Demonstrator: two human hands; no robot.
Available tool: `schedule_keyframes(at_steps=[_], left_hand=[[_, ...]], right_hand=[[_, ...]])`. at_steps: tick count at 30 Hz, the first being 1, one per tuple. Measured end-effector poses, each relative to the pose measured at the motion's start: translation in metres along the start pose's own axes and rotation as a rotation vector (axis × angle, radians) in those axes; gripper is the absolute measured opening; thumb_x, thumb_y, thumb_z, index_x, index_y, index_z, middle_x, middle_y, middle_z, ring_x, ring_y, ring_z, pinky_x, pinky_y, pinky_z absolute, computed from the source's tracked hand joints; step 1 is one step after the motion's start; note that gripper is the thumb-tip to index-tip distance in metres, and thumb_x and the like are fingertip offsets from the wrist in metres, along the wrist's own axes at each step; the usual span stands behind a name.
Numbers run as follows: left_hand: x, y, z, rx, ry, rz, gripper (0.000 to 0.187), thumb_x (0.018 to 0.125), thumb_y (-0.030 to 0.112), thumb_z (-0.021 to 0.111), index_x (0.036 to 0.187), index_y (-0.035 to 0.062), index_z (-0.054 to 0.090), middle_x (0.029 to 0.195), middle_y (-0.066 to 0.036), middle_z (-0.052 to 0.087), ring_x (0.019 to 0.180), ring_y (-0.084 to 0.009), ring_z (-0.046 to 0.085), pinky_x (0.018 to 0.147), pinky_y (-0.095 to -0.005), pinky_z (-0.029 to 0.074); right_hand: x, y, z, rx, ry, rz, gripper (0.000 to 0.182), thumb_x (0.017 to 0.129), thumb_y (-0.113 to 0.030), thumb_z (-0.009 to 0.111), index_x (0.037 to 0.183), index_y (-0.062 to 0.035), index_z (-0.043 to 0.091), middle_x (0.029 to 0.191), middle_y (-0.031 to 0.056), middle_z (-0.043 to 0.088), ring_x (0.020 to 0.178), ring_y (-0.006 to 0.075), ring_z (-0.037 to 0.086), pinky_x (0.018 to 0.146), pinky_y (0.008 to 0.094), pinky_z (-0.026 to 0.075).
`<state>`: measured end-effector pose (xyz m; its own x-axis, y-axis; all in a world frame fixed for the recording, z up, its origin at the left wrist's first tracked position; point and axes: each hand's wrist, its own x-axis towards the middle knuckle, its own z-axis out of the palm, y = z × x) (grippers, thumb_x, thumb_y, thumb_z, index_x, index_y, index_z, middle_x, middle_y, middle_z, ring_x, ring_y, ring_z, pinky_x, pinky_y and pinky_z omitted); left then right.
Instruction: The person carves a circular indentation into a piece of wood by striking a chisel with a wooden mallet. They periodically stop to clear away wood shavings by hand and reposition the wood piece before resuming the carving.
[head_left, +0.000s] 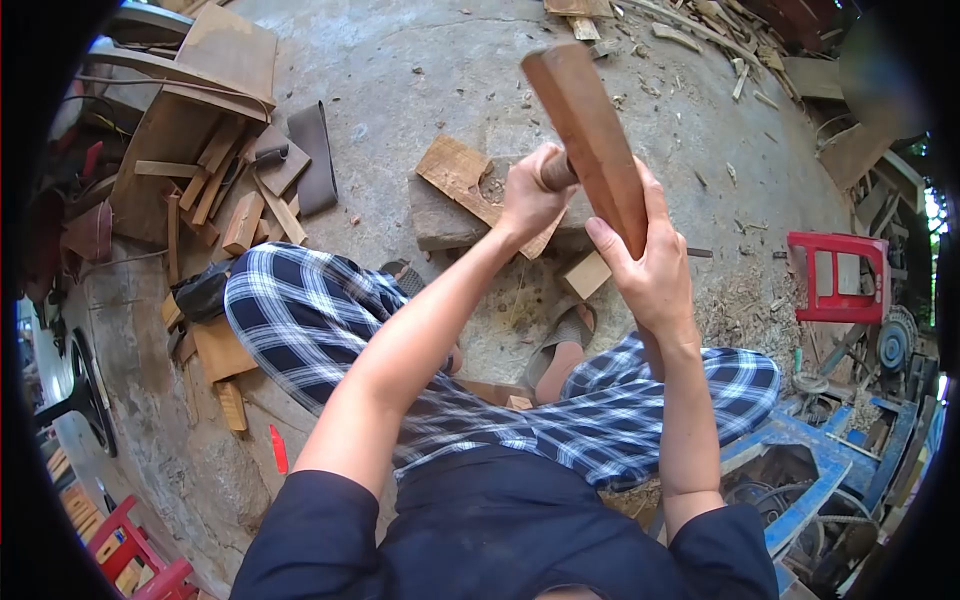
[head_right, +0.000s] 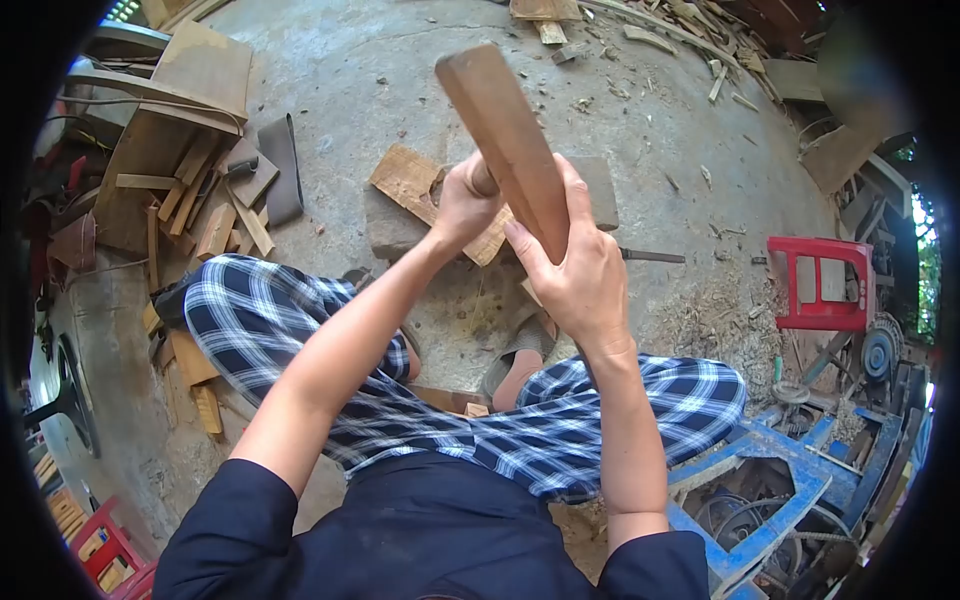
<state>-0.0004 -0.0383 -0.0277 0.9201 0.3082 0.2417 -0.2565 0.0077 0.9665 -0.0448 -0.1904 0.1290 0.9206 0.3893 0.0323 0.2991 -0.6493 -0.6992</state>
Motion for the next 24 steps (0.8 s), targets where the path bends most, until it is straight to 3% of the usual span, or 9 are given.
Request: schedule_keyframes(at_steps=[2, 5, 6, 9, 11, 14, 18, 21, 24], left_hand=[[0.005, -0.009, -0.003, -0.037, 0.033, -0.01, 0.024, 0.081, 0.012, 0.083, 0.097, 0.0052, 0.067, 0.083, -0.004, 0.068, 0.077, -0.0127, 0.063, 0.072, -0.0316, 0.053], [0.021, 0.024, -0.028, -0.008, 0.149, -0.306, 0.022, 0.088, 0.015, 0.08, 0.082, 0.0097, 0.06, 0.077, 0.003, 0.062, 0.066, -0.0057, 0.053, 0.06, -0.0274, 0.048], [0.025, 0.031, -0.032, -0.027, 0.188, -0.302, 0.028, 0.088, 0.016, 0.08, 0.075, 0.0127, 0.055, 0.072, 0.004, 0.057, 0.061, -0.006, 0.048, 0.057, -0.0265, 0.045], [0.026, 0.048, -0.04, -0.072, 0.19, -0.253, 0.031, 0.088, 0.015, 0.081, 0.074, 0.0129, 0.054, 0.071, 0.008, 0.051, 0.063, -0.0036, 0.044, 0.056, -0.026, 0.037], [0.023, 0.049, -0.038, -0.073, 0.168, -0.27, 0.031, 0.088, 0.015, 0.081, 0.074, 0.0129, 0.054, 0.071, 0.009, 0.049, 0.063, -0.0033, 0.043, 0.056, -0.0261, 0.036], [0.02, 0.046, -0.033, -0.08, 0.156, -0.267, 0.03, 0.088, 0.014, 0.081, 0.074, 0.0127, 0.055, 0.071, 0.009, 0.048, 0.063, -0.0029, 0.042, 0.057, -0.0259, 0.034], [0.018, 0.032, -0.025, -0.067, 0.182, -0.223, 0.029, 0.089, 0.014, 0.081, 0.074, 0.012, 0.056, 0.071, 0.009, 0.05, 0.063, -0.0026, 0.043, 0.056, -0.0252, 0.035], [0.018, 0.03, -0.021, -0.062, 0.206, -0.225, 0.029, 0.089, 0.015, 0.081, 0.073, 0.0114, 0.056, 0.071, 0.009, 0.051, 0.062, -0.0029, 0.045, 0.056, -0.0252, 0.036], [0.016, 0.029, -0.017, -0.019, 0.195, -0.202, 0.027, 0.089, 0.015, 0.081, 0.074, 0.0111, 0.058, 0.07, 0.008, 0.054, 0.062, -0.0031, 0.047, 0.056, -0.0249, 0.039]], right_hand=[[-0.009, -0.002, 0.004, 0.229, 0.065, 0.051, 0.07, 0.094, -0.032, 0.071, 0.151, -0.0111, 0.038, 0.114, 0.0247, 0.072, 0.102, 0.0404, 0.072, 0.087, 0.0463, 0.056], [-0.015, 0.004, 0.004, 0.233, 0.082, 0.127, 0.069, 0.094, -0.033, 0.07, 0.15, -0.0079, 0.038, 0.117, 0.025, 0.07, 0.106, 0.0373, 0.072, 0.09, 0.0446, 0.055], [-0.017, 0.006, 0.004, 0.24, 0.089, 0.129, 0.069, 0.094, -0.033, 0.07, 0.15, -0.0079, 0.038, 0.117, 0.025, 0.07, 0.106, 0.0373, 0.072, 0.09, 0.0446, 0.055], [-0.025, 0.008, 0.004, 0.286, 0.083, 0.158, 0.07, 0.094, -0.033, 0.071, 0.15, -0.0061, 0.039, 0.119, 0.0259, 0.069, 0.107, 0.0361, 0.071, 0.092, 0.0432, 0.054], [-0.027, 0.002, 0.001, 0.371, 0.001, 0.3, 0.07, 0.094, -0.033, 0.072, 0.15, -0.0063, 0.039, 0.121, 0.0265, 0.068, 0.112, 0.0372, 0.069, 0.095, 0.0433, 0.053], [-0.029, 0.017, 0.012, 0.305, 0.056, 0.181, 0.07, 0.094, -0.033, 0.072, 0.15, -0.0062, 0.039, 0.122, 0.0263, 0.068, 0.114, 0.0364, 0.068, 0.096, 0.0431, 0.053], [-0.029, 0.018, 0.011, 0.324, 0.041, 0.191, 0.071, 0.093, -0.034, 0.072, 0.15, -0.0064, 0.039, 0.124, 0.0267, 0.067, 0.117, 0.0362, 0.067, 0.098, 0.0432, 0.052], [-0.028, 0.015, 0.008, 0.292, 0.039, 0.18, 0.07, 0.094, -0.032, 0.073, 0.15, -0.006, 0.039, 0.12, 0.0237, 0.068, 0.107, 0.0311, 0.07, 0.091, 0.0401, 0.055], [-0.022, -0.012, -0.007, 0.444, 0.081, 0.187, 0.067, 0.094, -0.026, 0.074, 0.149, -0.0055, 0.041, 0.108, 0.0143, 0.069, 0.077, 0.0161, 0.068, 0.065, 0.0289, 0.056]])
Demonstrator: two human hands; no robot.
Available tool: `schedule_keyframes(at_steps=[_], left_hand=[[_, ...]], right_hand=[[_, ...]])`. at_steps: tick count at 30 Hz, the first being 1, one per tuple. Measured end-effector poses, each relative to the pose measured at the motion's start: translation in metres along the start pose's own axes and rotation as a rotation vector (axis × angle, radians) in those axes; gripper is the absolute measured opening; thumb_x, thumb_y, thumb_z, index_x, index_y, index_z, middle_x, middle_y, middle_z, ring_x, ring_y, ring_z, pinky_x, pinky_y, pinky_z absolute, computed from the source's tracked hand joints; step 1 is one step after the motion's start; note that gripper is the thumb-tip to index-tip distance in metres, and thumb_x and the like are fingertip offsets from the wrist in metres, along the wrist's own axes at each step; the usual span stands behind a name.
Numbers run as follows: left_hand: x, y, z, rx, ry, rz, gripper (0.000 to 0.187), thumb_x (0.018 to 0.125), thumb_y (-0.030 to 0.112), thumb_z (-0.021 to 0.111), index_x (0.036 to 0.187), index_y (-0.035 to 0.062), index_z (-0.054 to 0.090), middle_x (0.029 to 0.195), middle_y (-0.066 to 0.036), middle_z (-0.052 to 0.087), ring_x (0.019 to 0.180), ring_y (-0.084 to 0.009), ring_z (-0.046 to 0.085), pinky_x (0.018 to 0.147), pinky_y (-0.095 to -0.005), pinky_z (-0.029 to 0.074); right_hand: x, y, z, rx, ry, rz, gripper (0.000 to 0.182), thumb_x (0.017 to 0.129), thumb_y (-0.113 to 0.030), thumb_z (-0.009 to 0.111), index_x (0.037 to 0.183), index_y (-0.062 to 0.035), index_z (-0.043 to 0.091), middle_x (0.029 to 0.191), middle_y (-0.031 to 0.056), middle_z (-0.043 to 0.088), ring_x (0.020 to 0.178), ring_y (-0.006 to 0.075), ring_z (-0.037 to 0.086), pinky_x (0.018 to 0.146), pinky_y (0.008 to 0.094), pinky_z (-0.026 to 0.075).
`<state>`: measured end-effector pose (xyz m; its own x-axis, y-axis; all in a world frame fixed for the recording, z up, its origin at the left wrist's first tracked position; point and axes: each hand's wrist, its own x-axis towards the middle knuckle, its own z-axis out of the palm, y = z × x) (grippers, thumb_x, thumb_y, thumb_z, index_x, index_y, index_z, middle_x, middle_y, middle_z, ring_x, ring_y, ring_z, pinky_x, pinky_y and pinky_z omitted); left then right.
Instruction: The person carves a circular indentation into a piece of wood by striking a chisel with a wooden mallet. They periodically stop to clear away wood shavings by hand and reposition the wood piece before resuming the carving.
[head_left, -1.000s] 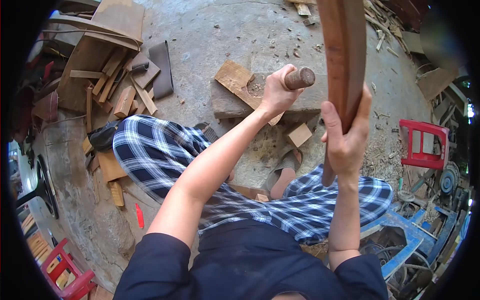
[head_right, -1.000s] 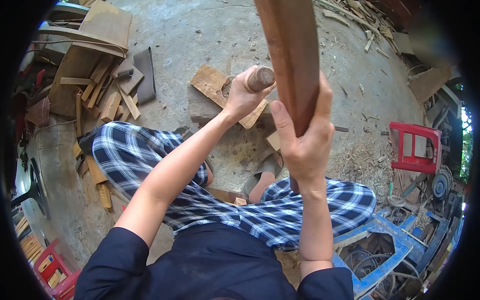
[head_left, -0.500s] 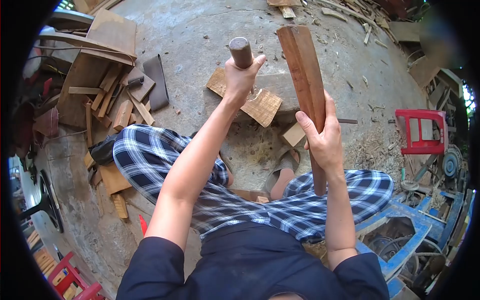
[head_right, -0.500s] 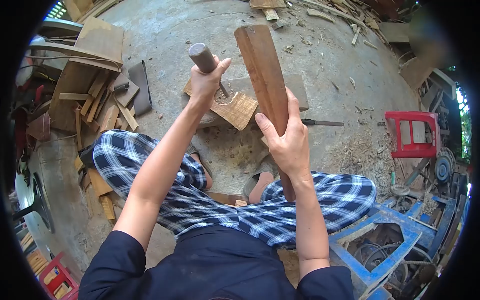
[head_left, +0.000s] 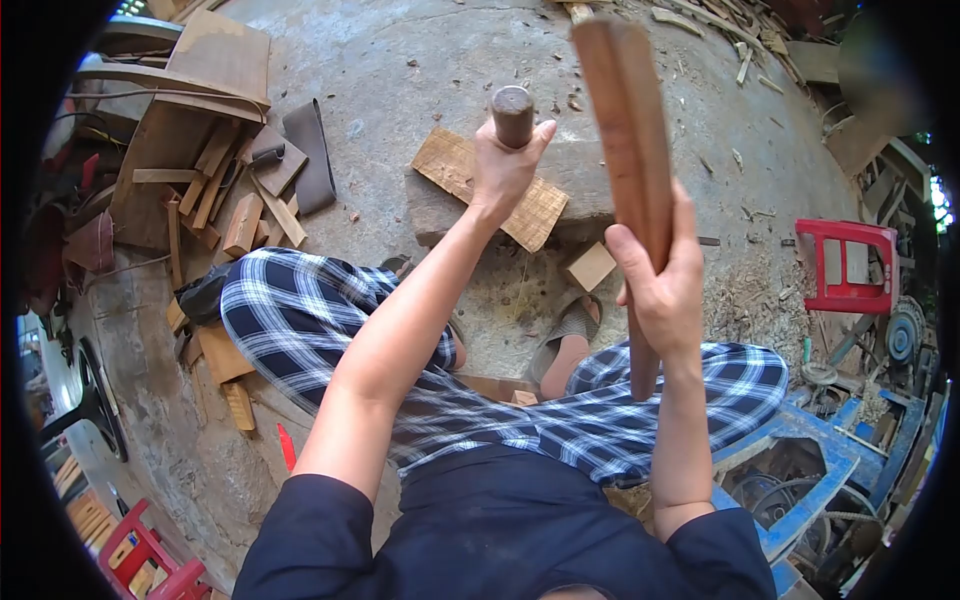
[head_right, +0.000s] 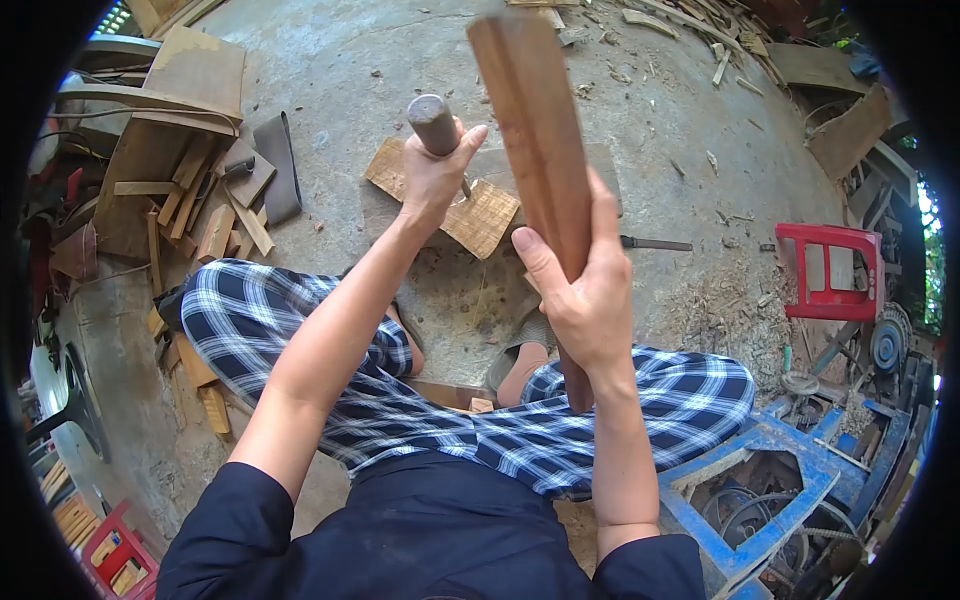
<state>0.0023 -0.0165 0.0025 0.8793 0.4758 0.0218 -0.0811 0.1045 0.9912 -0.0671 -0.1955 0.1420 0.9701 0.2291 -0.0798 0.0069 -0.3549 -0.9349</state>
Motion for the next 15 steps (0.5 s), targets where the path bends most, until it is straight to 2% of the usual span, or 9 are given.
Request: schedule_keyframes(at_steps=[1, 3, 4, 7, 8, 9, 10, 12, 15], left_hand=[[-0.001, -0.004, 0.0, 0.004, 0.002, -0.005, 0.027, 0.089, 0.015, 0.081, 0.074, 0.0111, 0.058, 0.07, 0.008, 0.054, 0.062, -0.0031, 0.047, 0.056, -0.0249, 0.039], [-0.003, -0.011, 0.004, 0.096, -0.073, 0.048, 0.02, 0.087, 0.016, 0.081, 0.096, 0.0056, 0.066, 0.082, -0.003, 0.069, 0.069, -0.0101, 0.062, 0.066, -0.0279, 0.053], [-0.009, -0.005, 0.012, 0.126, -0.052, 0.075, 0.02, 0.087, 0.016, 0.08, 0.097, 0.006, 0.066, 0.084, -0.004, 0.07, 0.072, -0.0122, 0.065, 0.067, -0.0286, 0.055], [-0.021, -0.014, 0.029, 0.008, -0.066, 0.195, 0.019, 0.082, 0.006, 0.077, 0.096, 0.0048, 0.065, 0.086, -0.011, 0.071, 0.077, -0.0169, 0.069, 0.069, -0.0338, 0.055], [-0.031, -0.017, 0.035, -0.088, -0.105, 0.078, 0.019, 0.079, 0.001, 0.072, 0.096, 0.0047, 0.063, 0.086, -0.015, 0.068, 0.077, -0.0244, 0.07, 0.07, -0.0377, 0.054], [-0.034, -0.018, 0.039, -0.093, -0.102, 0.083, 0.019, 0.079, 0.001, 0.072, 0.096, 0.0047, 0.063, 0.086, -0.015, 0.068, 0.077, -0.0244, 0.07, 0.07, -0.0377, 0.054], [-0.036, -0.02, 0.042, 0.028, -0.078, 0.16, 0.02, 0.078, 0.0, 0.07, 0.095, 0.0053, 0.063, 0.086, -0.015, 0.068, 0.078, -0.0288, 0.068, 0.071, -0.0399, 0.054], [-0.043, -0.021, 0.043, 0.229, -0.033, 0.266, 0.022, 0.073, -0.003, 0.068, 0.092, 0.0066, 0.061, 0.085, -0.016, 0.065, 0.08, -0.0385, 0.064, 0.072, -0.0453, 0.052], [-0.053, -0.016, 0.043, 0.338, -0.066, 0.362, 0.023, 0.072, -0.003, 0.068, 0.091, 0.0068, 0.061, 0.085, -0.016, 0.064, 0.081, -0.0382, 0.063, 0.073, -0.0464, 0.051]], right_hand=[[0.0, -0.005, 0.0, 0.011, 0.033, -0.072, 0.067, 0.094, -0.026, 0.073, 0.149, -0.0061, 0.04, 0.104, 0.0129, 0.069, 0.073, 0.0165, 0.067, 0.061, 0.0283, 0.054], [-0.001, -0.021, -0.003, 0.026, 0.059, -0.132, 0.067, 0.094, -0.024, 0.072, 0.149, -0.0062, 0.039, 0.103, 0.0156, 0.071, 0.075, 0.0205, 0.071, 0.062, 0.0303, 0.057], [0.002, -0.019, -0.001, 0.027, 0.061, -0.132, 0.067, 0.094, -0.024, 0.072, 0.149, -0.0062, 0.039, 0.103, 0.0156, 0.071, 0.075, 0.0205, 0.071, 0.062, 0.0303, 0.057], [0.016, -0.004, 0.006, -0.225, 0.062, -0.281, 0.069, 0.092, -0.023, 0.071, 0.151, -0.0117, 0.037, 0.111, 0.026, 0.071, 0.093, 0.0378, 0.075, 0.073, 0.0414, 0.061], [0.02, 0.005, 0.003, -0.297, 0.025, -0.293, 0.069, 0.092, -0.023, 0.071, 0.151, -0.0126, 0.038, 0.113, 0.0264, 0.071, 0.095, 0.0383, 0.074, 0.075, 0.0409, 0.06], [0.024, 0.012, -0.001, -0.368, -0.012, -0.305, 0.068, 0.092, -0.023, 0.071, 0.151, -0.0135, 0.039, 0.115, 0.0267, 0.07, 0.096, 0.0388, 0.074, 0.077, 0.0404, 0.06], [0.024, 0.014, -0.006, -0.371, -0.02, -0.314, 0.068, 0.092, -0.023, 0.071, 0.151, -0.0135, 0.039, 0.115, 0.0267, 0.07, 0.096, 0.0388, 0.074, 0.077, 0.0404, 0.06], [0.014, 0.017, -0.009, -0.271, -0.016, -0.058, 0.067, 0.093, -0.025, 0.072, 0.15, -0.0104, 0.04, 0.114, 0.0226, 0.071, 0.091, 0.0317, 0.075, 0.077, 0.0365, 0.059], [0.007, 0.02, -0.009, -0.125, 0.035, 0.004, 0.067, 0.093, -0.025, 0.072, 0.149, -0.0078, 0.041, 0.11, 0.0182, 0.071, 0.081, 0.0232, 0.072, 0.067, 0.0328, 0.058]])
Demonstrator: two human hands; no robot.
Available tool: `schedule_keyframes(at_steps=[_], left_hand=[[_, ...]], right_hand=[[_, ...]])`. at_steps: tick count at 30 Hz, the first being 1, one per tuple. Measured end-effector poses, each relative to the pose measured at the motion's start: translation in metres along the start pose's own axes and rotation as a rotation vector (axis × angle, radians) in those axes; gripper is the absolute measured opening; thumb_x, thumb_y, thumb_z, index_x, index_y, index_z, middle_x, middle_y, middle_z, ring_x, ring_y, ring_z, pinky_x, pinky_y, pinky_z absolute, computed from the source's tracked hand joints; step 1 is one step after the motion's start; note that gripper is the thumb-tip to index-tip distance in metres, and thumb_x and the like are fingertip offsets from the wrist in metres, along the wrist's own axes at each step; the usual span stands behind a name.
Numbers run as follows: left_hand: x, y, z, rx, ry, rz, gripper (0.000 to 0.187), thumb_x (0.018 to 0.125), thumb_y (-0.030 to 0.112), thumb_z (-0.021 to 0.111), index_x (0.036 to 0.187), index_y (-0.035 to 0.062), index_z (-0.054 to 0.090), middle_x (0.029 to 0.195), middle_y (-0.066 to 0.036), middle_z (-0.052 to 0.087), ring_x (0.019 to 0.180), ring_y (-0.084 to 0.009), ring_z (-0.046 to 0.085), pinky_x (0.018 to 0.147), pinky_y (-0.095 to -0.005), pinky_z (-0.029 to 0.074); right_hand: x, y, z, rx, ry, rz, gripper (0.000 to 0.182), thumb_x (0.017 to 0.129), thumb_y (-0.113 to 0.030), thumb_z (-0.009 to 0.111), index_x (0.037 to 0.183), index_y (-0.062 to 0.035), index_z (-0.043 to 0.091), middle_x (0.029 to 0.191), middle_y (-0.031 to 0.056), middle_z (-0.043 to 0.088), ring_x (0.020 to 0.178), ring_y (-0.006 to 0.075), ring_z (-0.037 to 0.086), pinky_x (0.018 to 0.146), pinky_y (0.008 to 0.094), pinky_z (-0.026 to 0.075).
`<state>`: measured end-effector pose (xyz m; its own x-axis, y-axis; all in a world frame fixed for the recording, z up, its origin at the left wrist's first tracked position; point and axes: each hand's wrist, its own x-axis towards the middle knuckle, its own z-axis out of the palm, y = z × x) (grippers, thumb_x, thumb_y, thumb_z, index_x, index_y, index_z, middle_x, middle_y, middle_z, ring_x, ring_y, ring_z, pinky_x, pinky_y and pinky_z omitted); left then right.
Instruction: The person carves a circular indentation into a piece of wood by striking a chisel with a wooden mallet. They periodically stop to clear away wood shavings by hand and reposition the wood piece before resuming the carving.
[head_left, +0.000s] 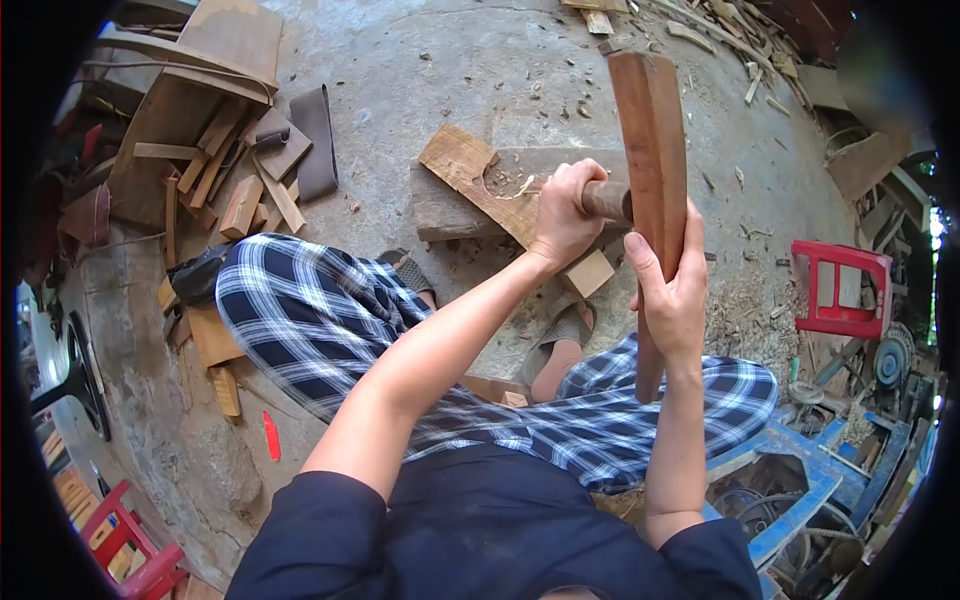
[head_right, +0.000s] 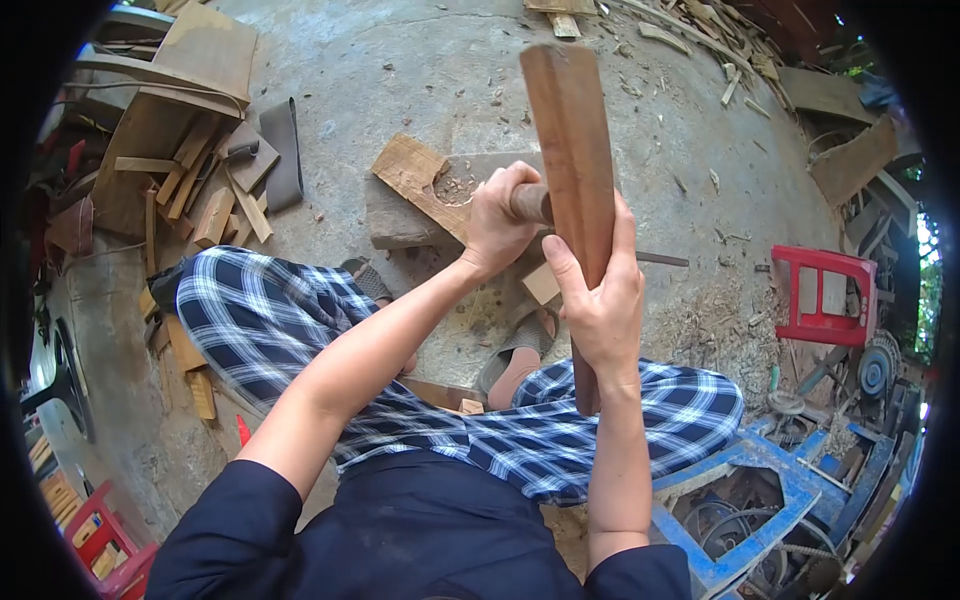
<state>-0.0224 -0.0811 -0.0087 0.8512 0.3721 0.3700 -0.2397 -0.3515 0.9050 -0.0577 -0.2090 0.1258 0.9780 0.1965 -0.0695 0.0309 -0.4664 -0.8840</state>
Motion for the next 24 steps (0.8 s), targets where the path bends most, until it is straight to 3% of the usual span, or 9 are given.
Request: schedule_keyframes(at_steps=[1, 2, 4, 5, 6, 8, 14, 24], left_hand=[[0.0, -0.003, -0.001, 0.057, -0.044, -0.033, 0.022, 0.077, 0.004, 0.078, 0.094, 0.009, 0.066, 0.088, -0.009, 0.067, 0.084, -0.0222, 0.066, 0.075, -0.0325, 0.052], [0.004, -0.007, -0.003, 0.058, -0.042, -0.028, 0.022, 0.077, 0.004, 0.078, 0.094, 0.009, 0.066, 0.088, -0.009, 0.067, 0.084, -0.0222, 0.066, 0.075, -0.0325, 0.052], [0.018, -0.015, -0.01, -0.254, 0.015, -0.09, 0.016, 0.083, 0.01, 0.078, 0.09, 0.0078, 0.064, 0.083, -0.004, 0.066, 0.077, -0.0169, 0.064, 0.069, -0.0315, 0.052], [0.027, -0.017, -0.016, -0.261, 0.095, -0.066, 0.015, 0.089, 0.015, 0.076, 0.087, 0.0072, 0.064, 0.08, 0.0, 0.065, 0.068, -0.0108, 0.06, 0.063, -0.0301, 0.052], [0.036, -0.011, -0.031, -0.221, 0.062, -0.242, 0.015, 0.091, 0.016, 0.077, 0.086, 0.0076, 0.066, 0.076, -0.002, 0.065, 0.063, -0.008, 0.058, 0.059, -0.0284, 0.051], [0.05, -0.017, -0.045, -0.34, 0.116, -0.374, 0.019, 0.089, 0.014, 0.079, 0.079, 0.0098, 0.064, 0.072, 0.002, 0.061, 0.063, -0.0049, 0.053, 0.057, -0.0259, 0.046], [0.058, -0.022, -0.051, -0.38, 0.203, -0.302, 0.03, 0.088, 0.012, 0.081, 0.073, 0.0116, 0.055, 0.071, 0.009, 0.049, 0.064, -0.0032, 0.044, 0.056, -0.0247, 0.037], [0.045, -0.027, -0.03, -0.39, 0.22, -0.289, 0.025, 0.089, 0.013, 0.08, 0.075, 0.0106, 0.06, 0.071, 0.007, 0.057, 0.063, -0.0037, 0.049, 0.058, -0.0244, 0.042]], right_hand=[[-0.002, -0.002, 0.0, 0.03, 0.005, 0.035, 0.067, 0.094, -0.027, 0.072, 0.149, -0.0062, 0.04, 0.104, 0.0126, 0.069, 0.07, 0.0154, 0.065, 0.054, 0.0279, 0.054], [-0.003, -0.002, 0.0, 0.032, 0.005, 0.03, 0.067, 0.094, -0.027, 0.072, 0.149, -0.0062, 0.04, 0.104, 0.0126, 0.069, 0.07, 0.0154, 0.065, 0.054, 0.0279, 0.054], [-0.008, 0.004, 0.0, 0.091, 0.033, 0.059, 0.067, 0.095, -0.029, 0.071, 0.149, -0.0065, 0.04, 0.101, 0.0104, 0.066, 0.064, 0.0131, 0.063, 0.046, 0.0244, 0.05], [-0.011, 0.005, -0.002, 0.093, 0.042, 0.067, 0.067, 0.095, -0.029, 0.071, 0.149, -0.0065, 0.04, 0.101, 0.0104, 0.066, 0.064, 0.0131, 0.063, 0.046, 0.0244, 0.05], [-0.012, 0.005, -0.002, 0.128, 0.019, 0.088, 0.066, 0.095, -0.03, 0.071, 0.149, -0.0063, 0.04, 0.1, 0.0093, 0.065, 0.062, 0.0123, 0.061, 0.045, 0.0241, 0.05], [-0.012, 0.006, -0.002, 0.168, 0.001, 0.108, 0.066, 0.095, -0.031, 0.071, 0.149, -0.0061, 0.04, 0.098, 0.0082, 0.064, 0.059, 0.0115, 0.06, 0.044, 0.0238, 0.049], [-0.012, 0.011, 0.005, 0.168, -0.012, 0.112, 0.066, 0.095, -0.031, 0.071, 0.148, -0.0055, 0.04, 0.098, 0.0088, 0.064, 0.059, 0.0112, 0.06, 0.043, 0.0235, 0.05], [-0.005, -0.011, 0.003, 0.206, -0.015, 0.059, 0.066, 0.094, -0.031, 0.074, 0.147, -0.0089, 0.041, 0.095, 0.0072, 0.064, 0.06, 0.0099, 0.059, 0.045, 0.0221, 0.049]])
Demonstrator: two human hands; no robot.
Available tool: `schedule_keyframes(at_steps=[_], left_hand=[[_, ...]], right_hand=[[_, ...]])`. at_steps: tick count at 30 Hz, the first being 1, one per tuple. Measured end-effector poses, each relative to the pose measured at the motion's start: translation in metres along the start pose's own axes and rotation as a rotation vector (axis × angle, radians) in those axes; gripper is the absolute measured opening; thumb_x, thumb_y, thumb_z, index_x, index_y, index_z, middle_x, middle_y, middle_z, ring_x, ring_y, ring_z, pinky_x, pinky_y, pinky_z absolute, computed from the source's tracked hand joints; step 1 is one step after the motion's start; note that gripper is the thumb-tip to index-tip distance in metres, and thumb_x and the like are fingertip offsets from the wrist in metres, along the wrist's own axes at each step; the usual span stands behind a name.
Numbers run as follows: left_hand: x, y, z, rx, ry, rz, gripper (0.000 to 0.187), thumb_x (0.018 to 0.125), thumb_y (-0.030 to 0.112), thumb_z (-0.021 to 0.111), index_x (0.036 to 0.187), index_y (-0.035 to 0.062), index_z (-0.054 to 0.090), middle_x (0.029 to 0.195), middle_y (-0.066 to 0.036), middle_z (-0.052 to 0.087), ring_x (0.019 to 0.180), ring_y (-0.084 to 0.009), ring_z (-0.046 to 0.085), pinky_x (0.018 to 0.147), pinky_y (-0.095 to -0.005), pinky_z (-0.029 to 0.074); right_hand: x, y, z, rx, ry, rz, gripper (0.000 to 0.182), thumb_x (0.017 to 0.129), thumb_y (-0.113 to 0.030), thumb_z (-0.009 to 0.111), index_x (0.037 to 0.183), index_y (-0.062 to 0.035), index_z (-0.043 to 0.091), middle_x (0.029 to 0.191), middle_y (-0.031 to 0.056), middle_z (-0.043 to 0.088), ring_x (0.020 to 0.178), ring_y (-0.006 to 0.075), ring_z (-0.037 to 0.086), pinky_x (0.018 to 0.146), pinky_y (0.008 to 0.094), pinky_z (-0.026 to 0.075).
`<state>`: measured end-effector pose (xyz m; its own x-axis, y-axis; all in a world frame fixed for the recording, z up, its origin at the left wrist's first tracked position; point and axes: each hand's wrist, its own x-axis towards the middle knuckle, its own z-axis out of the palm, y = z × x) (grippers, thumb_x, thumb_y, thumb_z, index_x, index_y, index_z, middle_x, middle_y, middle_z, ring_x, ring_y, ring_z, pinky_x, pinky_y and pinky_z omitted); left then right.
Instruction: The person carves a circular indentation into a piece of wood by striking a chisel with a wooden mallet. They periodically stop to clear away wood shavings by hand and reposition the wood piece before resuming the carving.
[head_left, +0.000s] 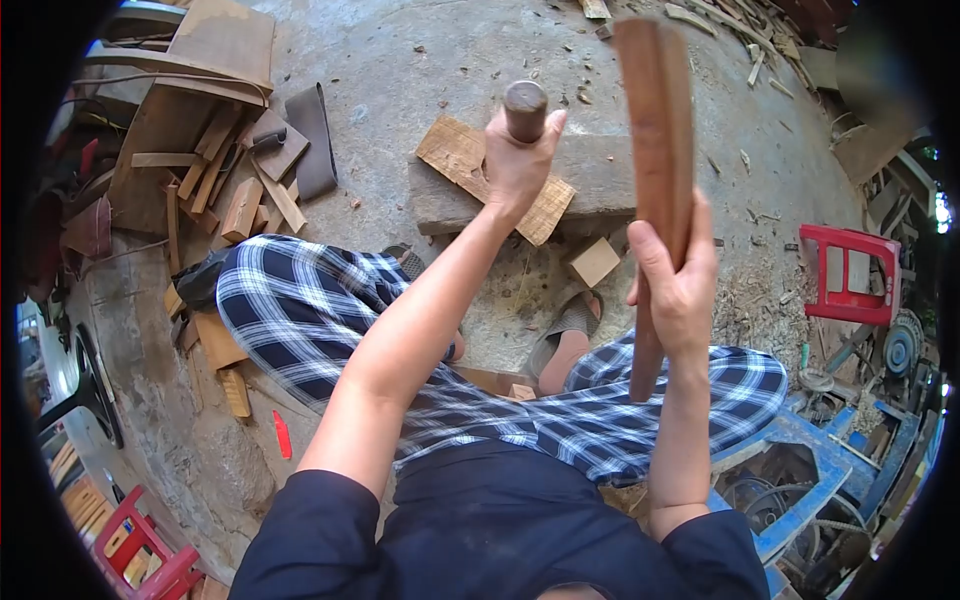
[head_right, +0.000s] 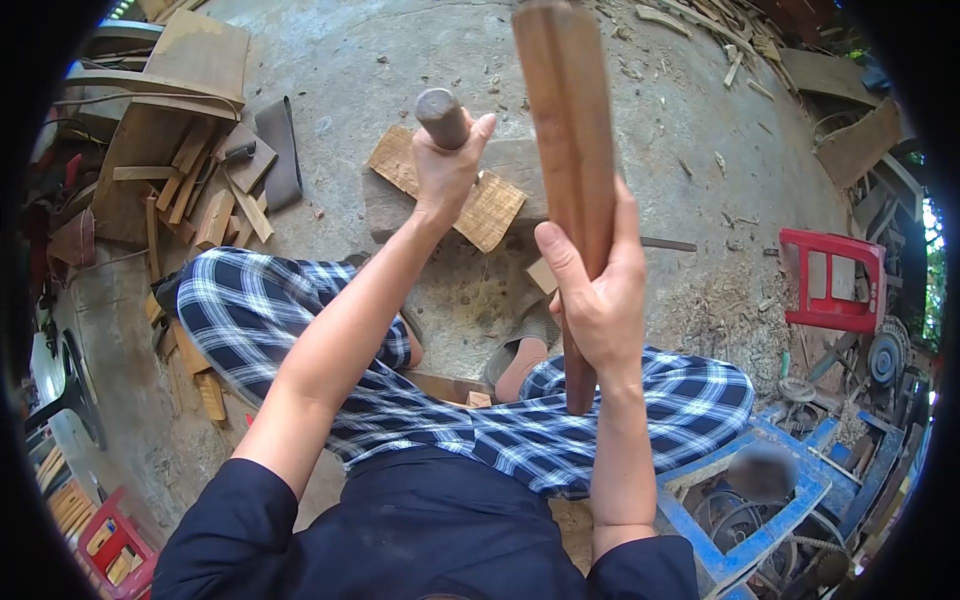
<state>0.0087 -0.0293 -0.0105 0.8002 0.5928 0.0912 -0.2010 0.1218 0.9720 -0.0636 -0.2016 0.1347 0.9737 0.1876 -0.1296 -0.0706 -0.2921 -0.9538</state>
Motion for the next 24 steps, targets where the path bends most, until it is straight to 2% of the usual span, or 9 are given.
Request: schedule_keyframes(at_steps=[4, 7, 8, 11, 14, 20, 22, 23, 24], left_hand=[[-0.019, 0.002, 0.015, 0.117, -0.024, 0.048, 0.019, 0.087, 0.012, 0.08, 0.081, 0.0071, 0.063, 0.073, 0.003, 0.063, 0.065, -0.0063, 0.055, 0.061, -0.0258, 0.047], [-0.032, -0.005, 0.031, 0.162, -0.05, 0.129, 0.021, 0.076, -0.001, 0.072, 0.091, 0.0065, 0.06, 0.083, -0.013, 0.066, 0.077, -0.0277, 0.066, 0.07, -0.0383, 0.052], [-0.035, -0.008, 0.035, 0.155, -0.046, 0.131, 0.021, 0.076, -0.001, 0.072, 0.091, 0.0065, 0.06, 0.083, -0.013, 0.066, 0.077, -0.0277, 0.066, 0.07, -0.0383, 0.052], [-0.042, -0.007, 0.039, 0.238, -0.064, 0.204, 0.026, 0.068, -0.006, 0.066, 0.091, 0.0065, 0.06, 0.083, -0.015, 0.063, 0.084, -0.0387, 0.061, 0.073, -0.0458, 0.05], [-0.046, -0.002, 0.033, 0.395, -0.094, 0.256, 0.023, 0.075, -0.002, 0.072, 0.094, 0.0055, 0.061, 0.088, -0.014, 0.068, 0.081, -0.0322, 0.068, 0.075, -0.0395, 0.054], [-0.039, -0.006, 0.036, 0.288, -0.135, 0.263, 0.023, 0.07, -0.004, 0.068, 0.089, 0.0055, 0.059, 0.084, -0.014, 0.065, 0.082, -0.0346, 0.063, 0.073, -0.0433, 0.051], [-0.025, -0.007, 0.023, 0.168, -0.176, 0.294, 0.016, 0.078, -0.001, 0.071, 0.087, 0.0054, 0.06, 0.077, -0.01, 0.064, 0.07, -0.0234, 0.064, 0.065, -0.0375, 0.052], [-0.019, -0.003, 0.015, 0.155, -0.161, 0.135, 0.015, 0.082, 0.004, 0.074, 0.083, 0.0069, 0.06, 0.076, -0.005, 0.063, 0.068, -0.0157, 0.06, 0.062, -0.0335, 0.05], [-0.009, 0.012, 0.007, 0.144, -0.144, -0.017, 0.019, 0.086, 0.009, 0.078, 0.078, 0.0084, 0.06, 0.074, 0.0, 0.061, 0.066, -0.008, 0.056, 0.059, -0.0296, 0.048]], right_hand=[[0.003, -0.027, 0.003, 0.058, 0.075, -0.265, 0.06, 0.097, -0.028, 0.068, 0.146, -0.0075, 0.04, 0.08, 0.004, 0.058, 0.053, 0.0084, 0.055, 0.046, 0.0217, 0.048], [0.012, -0.013, 0.005, -0.212, 0.115, -0.397, 0.062, 0.096, -0.029, 0.068, 0.148, -0.0087, 0.04, 0.078, 0.0045, 0.058, 0.055, 0.0084, 0.055, 0.048, 0.0226, 0.048], [0.013, -0.017, -0.002, -0.408, 0.008, -0.256, 0.067, 0.094, -0.026, 0.071, 0.149, -0.0063, 0.038, 0.105, 0.0253, 0.072, 0.089, 0.0294, 0.074, 0.076, 0.0419, 0.058], [0.016, -0.008, -0.012, -0.457, -0.061, -0.169, 0.067, 0.094, -0.026, 0.07, 0.15, -0.0079, 0.038, 0.101, 0.0192, 0.072, 0.077, 0.0228, 0.072, 0.065, 0.0348, 0.058], [0.001, -0.01, -0.01, -0.108, 0.081, -0.158, 0.063, 0.094, -0.028, 0.07, 0.148, -0.0106, 0.042, 0.093, 0.0078, 0.066, 0.059, 0.0094, 0.058, 0.044, 0.0212, 0.045], [0.008, 0.01, -0.014, -0.352, 0.005, -0.077, 0.066, 0.093, -0.031, 0.072, 0.147, -0.0091, 0.041, 0.117, 0.0261, 0.069, 0.102, 0.0405, 0.072, 0.088, 0.0455, 0.056], [0.005, 0.015, -0.014, -0.341, 0.014, -0.136, 0.068, 0.092, -0.032, 0.073, 0.148, -0.0095, 0.041, 0.113, 0.0232, 0.071, 0.092, 0.0357, 0.074, 0.078, 0.0426, 0.058], [0.0, 0.009, -0.013, -0.226, 0.007, -0.018, 0.068, 0.093, -0.033, 0.072, 0.148, -0.0083, 0.041, 0.108, 0.0185, 0.07, 0.078, 0.0257, 0.072, 0.061, 0.0348, 0.058], [-0.002, 0.011, -0.014, -0.225, 0.012, -0.015, 0.068, 0.093, -0.033, 0.072, 0.148, -0.0083, 0.041, 0.108, 0.0185, 0.07, 0.078, 0.0257, 0.072, 0.061, 0.0348, 0.058]])
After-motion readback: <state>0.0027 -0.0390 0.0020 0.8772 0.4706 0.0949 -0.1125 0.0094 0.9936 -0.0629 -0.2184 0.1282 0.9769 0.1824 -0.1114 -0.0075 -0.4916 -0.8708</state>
